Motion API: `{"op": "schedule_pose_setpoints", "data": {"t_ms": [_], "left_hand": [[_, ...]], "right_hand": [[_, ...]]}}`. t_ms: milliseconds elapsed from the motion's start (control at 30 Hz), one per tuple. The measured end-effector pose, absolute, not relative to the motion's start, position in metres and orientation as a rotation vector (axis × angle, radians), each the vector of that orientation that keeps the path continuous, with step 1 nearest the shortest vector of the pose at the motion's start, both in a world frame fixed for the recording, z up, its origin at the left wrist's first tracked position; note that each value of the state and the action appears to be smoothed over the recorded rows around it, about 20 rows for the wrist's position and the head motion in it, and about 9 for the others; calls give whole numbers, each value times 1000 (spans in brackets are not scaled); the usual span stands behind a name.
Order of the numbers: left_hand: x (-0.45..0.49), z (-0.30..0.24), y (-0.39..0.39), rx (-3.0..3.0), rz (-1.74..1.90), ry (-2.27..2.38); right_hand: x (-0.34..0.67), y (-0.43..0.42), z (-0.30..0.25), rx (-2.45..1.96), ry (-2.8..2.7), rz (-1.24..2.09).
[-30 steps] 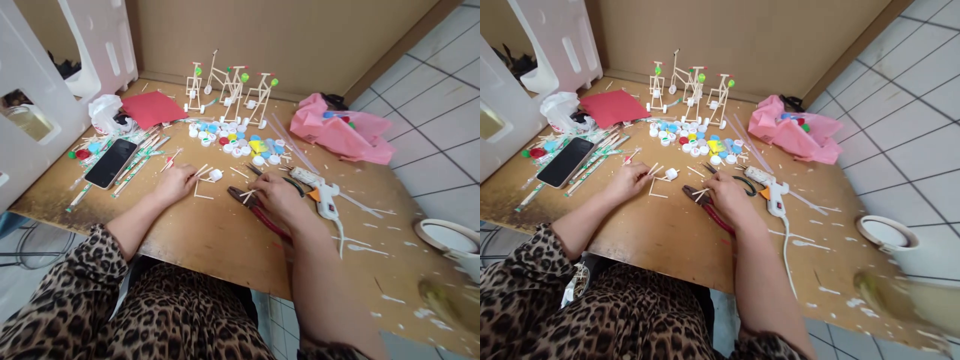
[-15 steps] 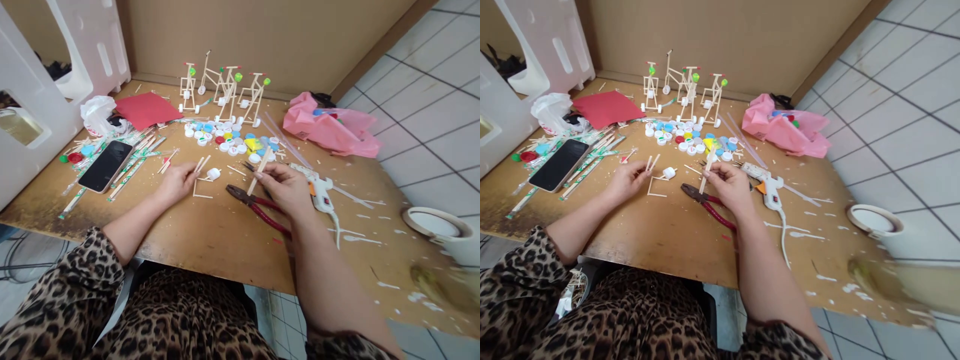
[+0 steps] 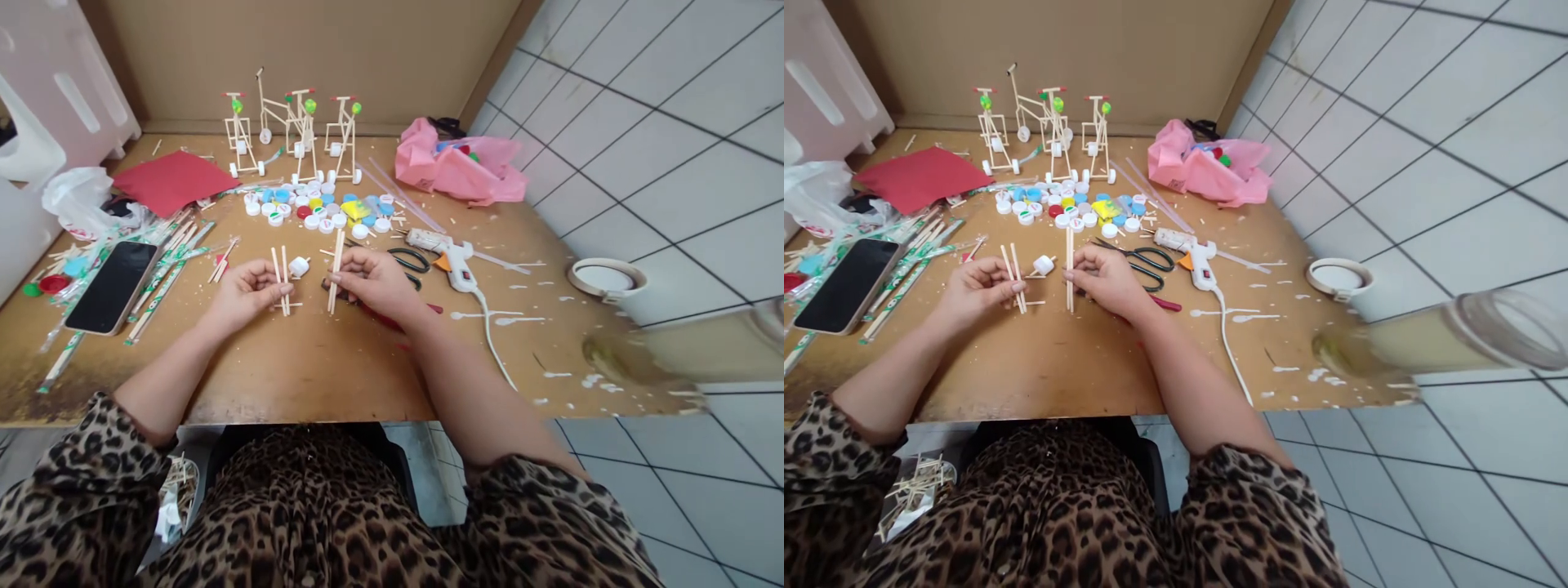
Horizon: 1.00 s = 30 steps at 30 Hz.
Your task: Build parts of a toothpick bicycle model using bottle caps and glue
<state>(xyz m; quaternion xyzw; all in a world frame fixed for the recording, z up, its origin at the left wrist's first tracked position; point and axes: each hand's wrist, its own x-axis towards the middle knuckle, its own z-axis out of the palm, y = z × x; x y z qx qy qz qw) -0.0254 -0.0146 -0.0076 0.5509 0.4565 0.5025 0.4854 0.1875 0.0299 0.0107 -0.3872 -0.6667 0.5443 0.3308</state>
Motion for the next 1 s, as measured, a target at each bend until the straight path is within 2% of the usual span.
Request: {"op": "schedule_pose_setpoints", "data": {"t_ms": [333,1000], "left_hand": [[-16,-23,-24,1700,1094,1078],[-16,-23,-22,1724,1142,1132]], "right_hand": [[185,33,3,-844,-2018,1300],[179,27,-1,-766,-2061,1267]]}}
